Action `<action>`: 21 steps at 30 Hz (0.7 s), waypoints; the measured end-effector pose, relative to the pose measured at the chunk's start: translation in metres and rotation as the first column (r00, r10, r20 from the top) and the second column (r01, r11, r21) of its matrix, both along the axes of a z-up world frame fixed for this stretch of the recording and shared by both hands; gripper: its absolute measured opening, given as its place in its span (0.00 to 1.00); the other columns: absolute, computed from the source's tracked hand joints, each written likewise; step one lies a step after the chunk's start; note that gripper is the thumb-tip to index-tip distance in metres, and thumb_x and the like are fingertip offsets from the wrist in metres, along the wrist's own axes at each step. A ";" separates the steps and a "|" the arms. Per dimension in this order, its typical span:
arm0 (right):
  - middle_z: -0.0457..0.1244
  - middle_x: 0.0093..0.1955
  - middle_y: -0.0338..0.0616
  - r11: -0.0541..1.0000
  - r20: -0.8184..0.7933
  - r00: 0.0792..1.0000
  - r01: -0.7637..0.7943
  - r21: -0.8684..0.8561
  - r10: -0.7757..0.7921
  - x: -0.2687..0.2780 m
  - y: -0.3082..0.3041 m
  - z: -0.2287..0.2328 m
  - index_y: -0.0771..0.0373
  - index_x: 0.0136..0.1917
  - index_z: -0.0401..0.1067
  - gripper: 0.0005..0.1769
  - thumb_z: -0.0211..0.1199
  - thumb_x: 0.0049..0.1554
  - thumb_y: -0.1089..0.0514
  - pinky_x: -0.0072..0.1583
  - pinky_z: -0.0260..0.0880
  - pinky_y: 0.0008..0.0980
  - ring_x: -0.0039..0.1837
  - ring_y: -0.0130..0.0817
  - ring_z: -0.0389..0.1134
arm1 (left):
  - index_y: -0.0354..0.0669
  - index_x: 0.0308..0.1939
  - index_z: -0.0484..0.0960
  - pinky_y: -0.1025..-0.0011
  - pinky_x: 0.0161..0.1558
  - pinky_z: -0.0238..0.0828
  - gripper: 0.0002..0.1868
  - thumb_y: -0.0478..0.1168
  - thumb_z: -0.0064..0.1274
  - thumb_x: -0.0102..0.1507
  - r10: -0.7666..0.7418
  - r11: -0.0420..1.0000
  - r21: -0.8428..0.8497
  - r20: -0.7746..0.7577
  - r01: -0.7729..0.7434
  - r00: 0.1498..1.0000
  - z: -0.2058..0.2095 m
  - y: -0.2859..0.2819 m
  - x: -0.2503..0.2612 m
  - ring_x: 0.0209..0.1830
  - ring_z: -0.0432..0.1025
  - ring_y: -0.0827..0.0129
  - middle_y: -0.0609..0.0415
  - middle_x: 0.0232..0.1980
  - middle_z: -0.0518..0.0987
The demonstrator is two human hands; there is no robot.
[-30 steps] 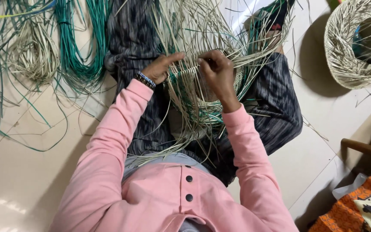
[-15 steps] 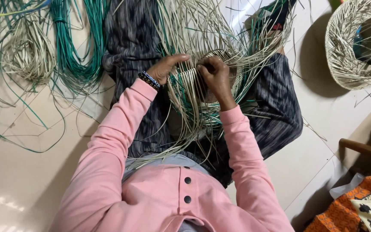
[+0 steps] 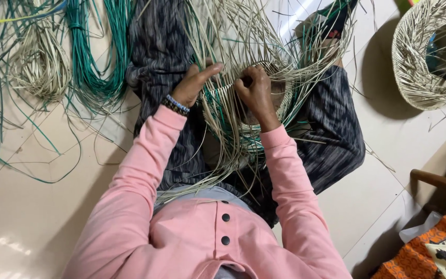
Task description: The person is weaving a hat brim from natural straw fibers while sitting on the floor.
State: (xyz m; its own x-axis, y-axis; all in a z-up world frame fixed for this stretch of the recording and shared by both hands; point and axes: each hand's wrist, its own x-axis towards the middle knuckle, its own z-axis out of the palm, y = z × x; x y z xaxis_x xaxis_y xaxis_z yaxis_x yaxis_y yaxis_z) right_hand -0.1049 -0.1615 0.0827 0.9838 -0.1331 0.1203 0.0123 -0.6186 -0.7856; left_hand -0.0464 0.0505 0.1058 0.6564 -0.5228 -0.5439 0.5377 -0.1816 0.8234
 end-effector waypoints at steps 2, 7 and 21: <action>0.58 0.39 0.59 0.997 0.080 0.996 -0.018 -0.069 0.023 0.001 0.003 0.002 0.66 0.43 0.72 0.09 0.69 0.50 0.60 0.43 0.67 0.54 0.42 0.66 0.67 | 0.34 0.66 0.67 0.40 0.60 0.63 0.42 0.58 0.71 0.63 0.501 0.863 -0.217 0.263 -0.455 0.824 -0.041 0.003 -0.008 0.67 0.61 0.36 0.31 0.63 0.63; 0.57 0.39 0.54 0.996 0.165 0.986 -0.019 -0.090 0.034 0.000 0.010 -0.001 0.64 0.41 0.68 0.09 0.66 0.49 0.61 0.41 0.67 0.52 0.40 0.66 0.66 | 0.43 0.52 0.73 0.69 0.41 0.68 0.13 0.42 0.58 0.68 0.575 0.773 -0.258 0.672 -0.580 0.467 0.020 0.017 -0.053 0.37 0.68 0.67 0.52 0.42 0.69; 0.65 0.43 0.48 0.998 0.300 0.953 0.023 0.059 -0.039 -0.019 0.017 0.008 0.59 0.45 0.76 0.09 0.71 0.52 0.69 0.49 0.70 0.45 0.48 0.56 0.70 | 0.27 0.59 0.73 0.67 0.44 0.84 0.16 0.27 0.41 0.67 0.041 0.994 -0.111 0.448 0.010 0.893 -0.008 -0.041 -0.002 0.44 0.82 0.58 0.28 0.50 0.81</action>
State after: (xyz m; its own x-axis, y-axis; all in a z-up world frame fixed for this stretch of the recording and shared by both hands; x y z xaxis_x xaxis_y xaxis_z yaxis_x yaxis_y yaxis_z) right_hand -0.1242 -0.1448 0.0908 0.8983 -0.1777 0.4018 0.2349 -0.5786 -0.7811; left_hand -0.0481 0.0091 0.0980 0.8257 -0.5489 -0.1302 0.1078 -0.0730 0.9915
